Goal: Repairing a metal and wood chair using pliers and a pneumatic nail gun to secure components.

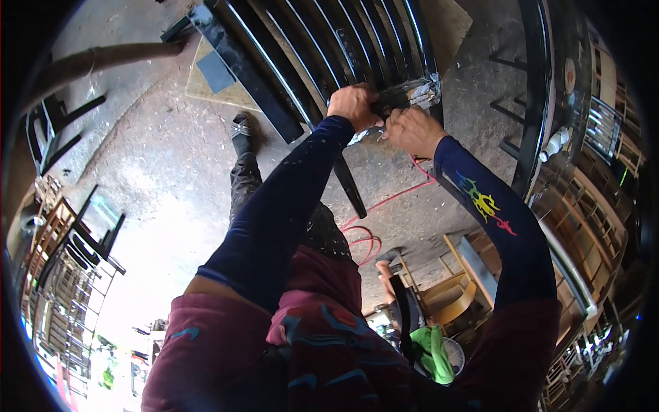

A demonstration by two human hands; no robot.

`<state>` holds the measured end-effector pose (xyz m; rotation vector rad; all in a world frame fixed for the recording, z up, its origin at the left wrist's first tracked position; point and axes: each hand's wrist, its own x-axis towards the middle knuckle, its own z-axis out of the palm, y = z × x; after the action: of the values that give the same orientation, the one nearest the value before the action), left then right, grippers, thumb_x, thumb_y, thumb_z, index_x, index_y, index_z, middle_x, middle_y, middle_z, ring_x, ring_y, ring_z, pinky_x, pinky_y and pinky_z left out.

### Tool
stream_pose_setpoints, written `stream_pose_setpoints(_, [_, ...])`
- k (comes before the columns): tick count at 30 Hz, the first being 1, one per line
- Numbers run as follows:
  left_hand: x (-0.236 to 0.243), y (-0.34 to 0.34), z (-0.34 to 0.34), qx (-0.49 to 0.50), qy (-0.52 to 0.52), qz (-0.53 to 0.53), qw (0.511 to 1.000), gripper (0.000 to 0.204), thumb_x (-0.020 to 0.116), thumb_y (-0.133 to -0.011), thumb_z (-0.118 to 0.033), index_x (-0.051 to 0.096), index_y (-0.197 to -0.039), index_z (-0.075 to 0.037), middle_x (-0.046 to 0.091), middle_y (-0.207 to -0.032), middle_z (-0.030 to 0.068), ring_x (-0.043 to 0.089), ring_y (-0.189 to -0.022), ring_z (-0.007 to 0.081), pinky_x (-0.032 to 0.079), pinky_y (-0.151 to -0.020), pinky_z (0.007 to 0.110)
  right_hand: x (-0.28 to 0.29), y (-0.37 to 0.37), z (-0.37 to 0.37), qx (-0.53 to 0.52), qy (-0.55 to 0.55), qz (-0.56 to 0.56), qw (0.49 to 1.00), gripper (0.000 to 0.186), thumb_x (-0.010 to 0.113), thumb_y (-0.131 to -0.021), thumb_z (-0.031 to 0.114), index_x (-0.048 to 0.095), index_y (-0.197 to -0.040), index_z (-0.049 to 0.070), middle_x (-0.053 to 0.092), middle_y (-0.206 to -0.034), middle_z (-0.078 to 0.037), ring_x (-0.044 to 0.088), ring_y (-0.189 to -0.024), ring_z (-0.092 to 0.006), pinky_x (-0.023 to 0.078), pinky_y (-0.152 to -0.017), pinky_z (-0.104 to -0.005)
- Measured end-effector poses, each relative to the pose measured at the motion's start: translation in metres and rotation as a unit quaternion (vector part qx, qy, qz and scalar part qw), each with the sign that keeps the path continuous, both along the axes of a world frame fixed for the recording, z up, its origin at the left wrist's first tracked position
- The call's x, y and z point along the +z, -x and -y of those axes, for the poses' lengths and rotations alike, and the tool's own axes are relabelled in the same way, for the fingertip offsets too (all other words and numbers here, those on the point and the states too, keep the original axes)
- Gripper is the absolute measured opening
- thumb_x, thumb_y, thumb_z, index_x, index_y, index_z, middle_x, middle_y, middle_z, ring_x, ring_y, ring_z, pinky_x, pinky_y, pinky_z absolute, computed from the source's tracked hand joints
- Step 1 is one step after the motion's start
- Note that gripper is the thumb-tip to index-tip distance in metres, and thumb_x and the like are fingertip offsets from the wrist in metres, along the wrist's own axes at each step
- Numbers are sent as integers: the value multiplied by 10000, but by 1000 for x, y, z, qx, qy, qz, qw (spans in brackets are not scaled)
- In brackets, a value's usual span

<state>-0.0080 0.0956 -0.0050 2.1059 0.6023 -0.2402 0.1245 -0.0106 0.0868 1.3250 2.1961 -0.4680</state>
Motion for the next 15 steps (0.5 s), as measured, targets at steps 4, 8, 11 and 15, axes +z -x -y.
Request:
stream_pose_setpoints(4, [-5, 4, 0, -3, 4, -18, 1000, 567, 850, -667, -478, 760, -1148, -192, 689, -1127, 38, 679, -1059, 264, 553, -884, 371, -1, -3, 3, 13, -11, -40, 999, 286, 578, -969, 278, 718, -853, 58, 682, -790, -86, 702, -756, -218, 543, -640, -333])
stream_pose_setpoints(8, [-13, 8, 0, 4, -29, 41, 999, 575, 830, -689, -515, 756, -1161, -195, 699, -1138, 39, 680, -1066, 262, 554, -890, 358, -15, 16, 20, -179, -112, -30, 977, 284, 599, -956, 306, 694, -960, 38, 681, -789, -107, 701, -753, -258, 549, -651, -366])
stream_pose_setpoints(11, [-28, 11, -1, 25, -53, 99, 993, 506, 874, -666, -369, 770, -1116, -163, 721, -1073, 62, 697, -983, 273, 562, -833, 360, -25, 35, 22, -354, -173, 18, 919, 205, 612, -931, 247, 706, -946, 66, 721, -851, -157, 724, -751, -303, 563, -655, -419])
stream_pose_setpoints(15, [-16, 5, 1, 10, -32, 92, 995, 501, 858, -694, -437, 771, -1105, -164, 720, -1059, 42, 699, -966, 259, 563, -830, 361, -30, 43, 18, -527, -234, -13, 817, 352, 592, -973, 339, 724, -787, 70, 713, -744, -157, 716, -716, -335, 547, -633, -435])
